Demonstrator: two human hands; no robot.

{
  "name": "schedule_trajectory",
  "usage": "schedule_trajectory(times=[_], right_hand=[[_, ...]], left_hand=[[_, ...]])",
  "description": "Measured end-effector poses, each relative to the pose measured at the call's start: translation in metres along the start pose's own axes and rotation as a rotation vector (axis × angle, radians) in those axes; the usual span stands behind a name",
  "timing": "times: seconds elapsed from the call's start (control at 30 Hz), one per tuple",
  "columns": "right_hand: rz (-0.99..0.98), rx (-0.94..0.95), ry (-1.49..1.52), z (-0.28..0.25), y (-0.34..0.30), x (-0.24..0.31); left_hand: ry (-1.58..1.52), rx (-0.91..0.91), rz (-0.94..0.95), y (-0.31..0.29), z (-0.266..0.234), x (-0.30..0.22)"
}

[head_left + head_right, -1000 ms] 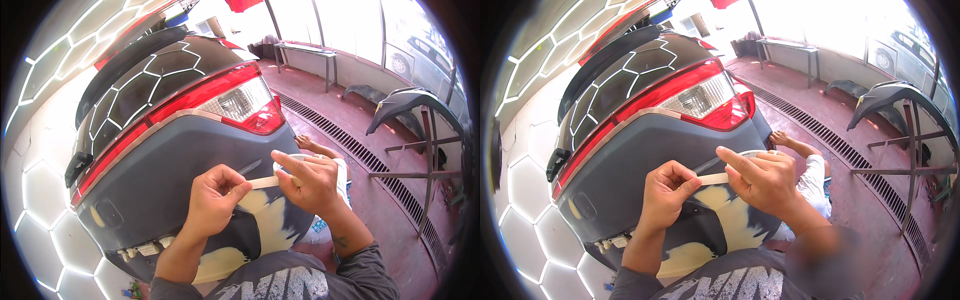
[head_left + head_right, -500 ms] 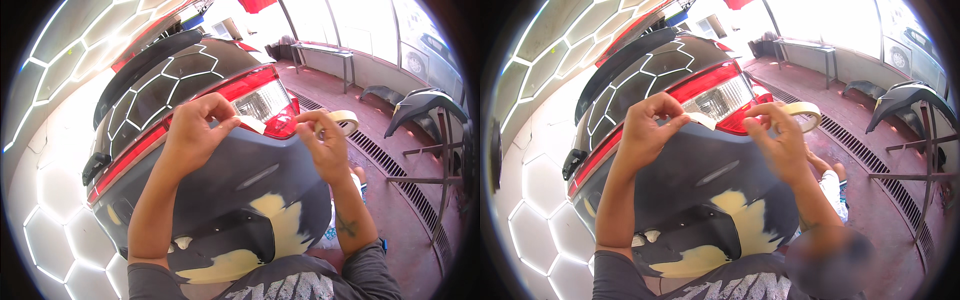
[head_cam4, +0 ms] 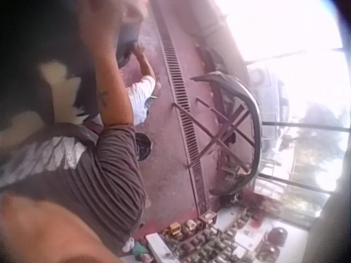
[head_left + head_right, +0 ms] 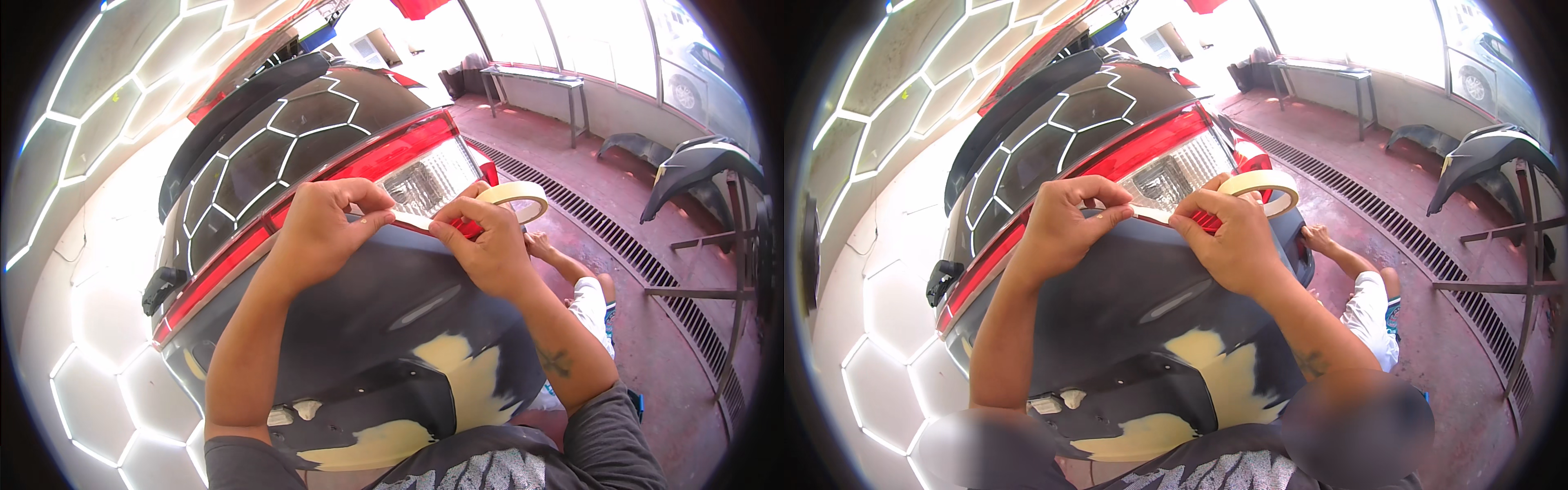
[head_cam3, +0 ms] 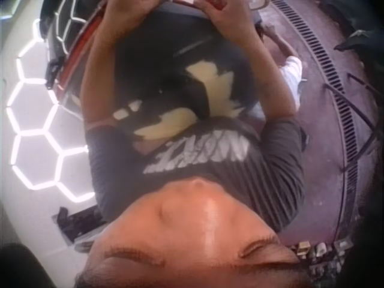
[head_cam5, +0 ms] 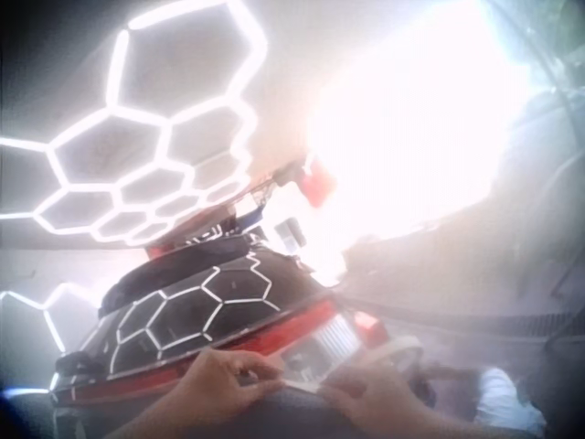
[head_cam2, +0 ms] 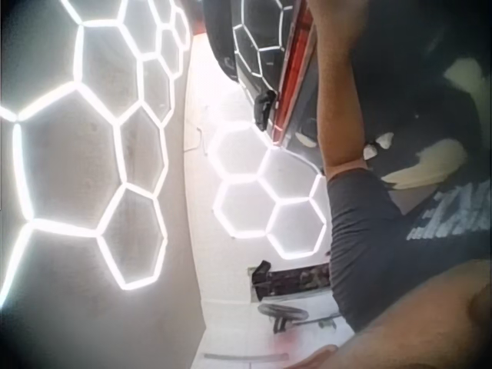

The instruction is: The person applies masking tape along the edges of a car's rear taillight and bumper area. They repeatedly tear and place strips of tape to mask off sections of the vehicle's rear, likely in preparation for painting or bodywork.

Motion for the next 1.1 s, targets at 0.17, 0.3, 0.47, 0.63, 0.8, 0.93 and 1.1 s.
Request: schedule_trajectory(times=[0.17,0.3,0.47,0.63,0.8,0.93,1.1], right_hand=[[-0.194,-0.193,-0.136,0.003,-0.008,0.007],[-0.377,-0.278,-0.393,0.003,-0.017,0.019],[-0.502,-0.293,-0.488,0.011,-0.025,0.026],[-0.532,-0.263,-0.538,0.015,-0.027,0.025],[-0.509,-0.228,-0.513,0.015,-0.023,0.026],[-0.498,-0.208,-0.483,0.014,-0.020,0.027],[-0.465,-0.207,-0.445,0.011,-0.016,0.026]], left_hand=[[0.170,-0.031,0.091,-0.004,0.002,-0.006],[0.314,-0.043,0.260,-0.013,0.009,-0.010],[0.467,-0.081,0.426,-0.025,0.012,-0.012],[0.456,-0.031,0.326,-0.022,0.008,-0.004],[0.479,0.017,0.275,-0.016,0.004,-0.003],[0.472,0.043,0.232,-0.013,0.005,0.001],[0.430,0.048,0.184,-0.011,0.003,0.005]])
Point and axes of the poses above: each hand's wrist, its own y-axis towards the middle knuckle, its own z-axis out of the palm, x = y × z, the point moved 9 cm from there along y, towards the middle knuckle, and after that the axes turned 2 degrees about x, right-handed, at the moved point
